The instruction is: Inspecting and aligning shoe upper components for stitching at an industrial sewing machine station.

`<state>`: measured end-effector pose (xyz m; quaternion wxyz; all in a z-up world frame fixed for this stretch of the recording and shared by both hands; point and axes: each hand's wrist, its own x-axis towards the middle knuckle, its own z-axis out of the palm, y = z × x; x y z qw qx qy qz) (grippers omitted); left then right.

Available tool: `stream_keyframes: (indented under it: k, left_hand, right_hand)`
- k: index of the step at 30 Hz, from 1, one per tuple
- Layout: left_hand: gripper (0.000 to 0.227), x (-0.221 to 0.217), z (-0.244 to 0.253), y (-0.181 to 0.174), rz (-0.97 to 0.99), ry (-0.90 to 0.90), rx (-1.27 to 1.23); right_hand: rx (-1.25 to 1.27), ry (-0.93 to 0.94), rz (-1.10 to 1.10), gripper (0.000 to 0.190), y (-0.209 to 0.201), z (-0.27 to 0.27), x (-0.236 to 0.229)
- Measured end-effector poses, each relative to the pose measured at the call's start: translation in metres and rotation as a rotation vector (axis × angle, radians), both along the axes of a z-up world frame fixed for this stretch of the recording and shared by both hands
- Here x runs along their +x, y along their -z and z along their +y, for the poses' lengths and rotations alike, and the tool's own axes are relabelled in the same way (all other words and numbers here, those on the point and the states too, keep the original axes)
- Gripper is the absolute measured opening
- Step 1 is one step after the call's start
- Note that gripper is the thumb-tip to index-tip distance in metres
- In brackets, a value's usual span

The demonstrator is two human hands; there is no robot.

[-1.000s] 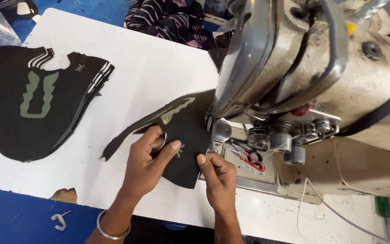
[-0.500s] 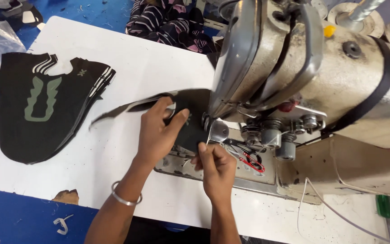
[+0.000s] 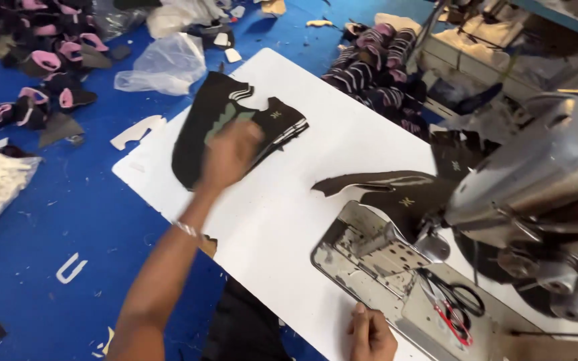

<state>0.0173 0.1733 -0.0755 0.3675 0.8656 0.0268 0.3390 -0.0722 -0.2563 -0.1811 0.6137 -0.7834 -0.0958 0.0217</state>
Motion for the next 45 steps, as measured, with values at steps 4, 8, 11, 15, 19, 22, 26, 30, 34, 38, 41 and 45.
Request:
stream_keyframes:
  k: [4, 8, 11, 15, 19, 22, 26, 30, 34, 38, 41, 45]
  left_hand:
    - [0.060, 0.005, 0.113, 0.049, 0.157, -0.605, 0.348]
    - [0.073, 0.006, 0.114, 0.038, 0.443, -0.700, 0.221]
    - [0.069, 0.004, 0.112, 0.037, 0.369, -0.738, 0.242]
    - [0.062, -0.009, 0.102, -0.011, 0.380, -0.614, 0.184]
    - [0.046, -0.082, 0.026, -0.110, 0.160, -0.108, -0.205]
    - [0.047, -0.159, -0.046, -0.145, 0.126, -0.003, -0.411]
    - [0.054, -0.223, -0.101, -0.097, 0.279, -0.075, -0.681]
    - [0.051, -0.257, -0.113, 0.037, 0.397, 0.088, -0.794]
    - [0.052, -0.249, -0.121, 0.059, 0.272, 0.179, -0.765]
    - [0.045, -0.244, -0.115, 0.052, 0.441, 0.030, -0.802]
    - [0.045, -0.239, -0.114, 0.048, 0.393, 0.059, -0.681]
    - [0.046, -0.233, -0.119, 0.043, 0.386, 0.065, -0.720]
  right_hand:
    - [-0.238, 0.193, 0.171, 0.029, -0.017, 0.023, -0.002]
    - [-0.193, 0.192, 0.071, 0.028, -0.006, 0.020, 0.001]
    - [-0.281, 0.236, 0.207, 0.028, -0.039, 0.031, -0.001]
    - [-0.237, 0.221, 0.189, 0.028, -0.034, 0.025, -0.006]
    - [-0.130, 0.121, 0.180, 0.031, -0.041, 0.025, -0.009]
    - [0.046, 0.020, 0.255, 0.035, -0.070, 0.039, -0.008]
    - [0.774, -0.263, 0.280, 0.050, -0.107, 0.053, -0.011]
    - [0.291, 0.382, 0.247, 0.035, -0.071, 0.036, -0.007]
    - [0.453, 0.192, 0.161, 0.043, -0.112, 0.038, 0.012]
    - [0.511, 0.183, 0.173, 0.046, -0.111, 0.044, 0.019]
    - [0.573, 0.214, 0.243, 0.038, -0.135, 0.053, 0.023]
    - [0.658, 0.463, 0.356, 0.028, -0.112, 0.053, 0.031]
